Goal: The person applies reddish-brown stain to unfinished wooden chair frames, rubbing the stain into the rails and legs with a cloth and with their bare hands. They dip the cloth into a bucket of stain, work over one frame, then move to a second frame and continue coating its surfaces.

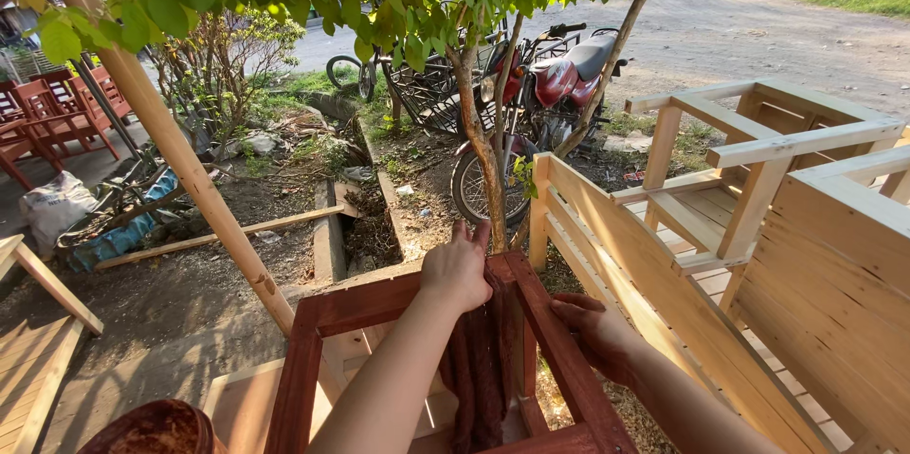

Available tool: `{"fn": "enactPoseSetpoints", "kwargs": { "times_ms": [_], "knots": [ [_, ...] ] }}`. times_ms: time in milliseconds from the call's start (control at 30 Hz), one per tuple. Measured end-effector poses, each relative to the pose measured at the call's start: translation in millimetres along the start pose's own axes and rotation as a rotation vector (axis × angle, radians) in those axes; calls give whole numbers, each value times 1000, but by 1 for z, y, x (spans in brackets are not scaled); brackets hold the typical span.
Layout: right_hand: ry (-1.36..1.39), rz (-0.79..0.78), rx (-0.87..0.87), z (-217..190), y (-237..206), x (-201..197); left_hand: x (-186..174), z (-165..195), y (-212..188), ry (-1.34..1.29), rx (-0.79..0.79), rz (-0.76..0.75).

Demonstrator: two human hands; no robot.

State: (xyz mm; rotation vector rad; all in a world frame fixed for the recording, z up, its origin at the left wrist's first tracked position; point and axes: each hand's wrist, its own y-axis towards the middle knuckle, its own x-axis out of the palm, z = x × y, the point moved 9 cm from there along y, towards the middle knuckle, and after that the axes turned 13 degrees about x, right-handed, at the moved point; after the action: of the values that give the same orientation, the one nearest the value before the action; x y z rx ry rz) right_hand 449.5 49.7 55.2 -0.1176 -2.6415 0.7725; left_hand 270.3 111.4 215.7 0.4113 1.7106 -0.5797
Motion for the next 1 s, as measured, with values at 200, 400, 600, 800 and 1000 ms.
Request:
{"fn": "enactPoseSetpoints", "kwargs": {
  "times_ms": [200, 400, 600, 800, 1000],
  "knots": [
    [47, -60, 73, 8, 1, 2, 12, 22, 35, 61, 122, 19],
    [112, -140, 232, 29, 1, 8, 21, 6, 55, -56, 170, 32],
    [53, -123, 223, 28, -1, 8, 17, -3, 65, -197, 165, 8],
    [93, -137, 155, 21, -11, 6, 1, -20, 47, -603, 139, 208],
    [106, -207, 208, 28, -30, 23, 19, 11, 20, -226, 272, 177]
  ]
}}
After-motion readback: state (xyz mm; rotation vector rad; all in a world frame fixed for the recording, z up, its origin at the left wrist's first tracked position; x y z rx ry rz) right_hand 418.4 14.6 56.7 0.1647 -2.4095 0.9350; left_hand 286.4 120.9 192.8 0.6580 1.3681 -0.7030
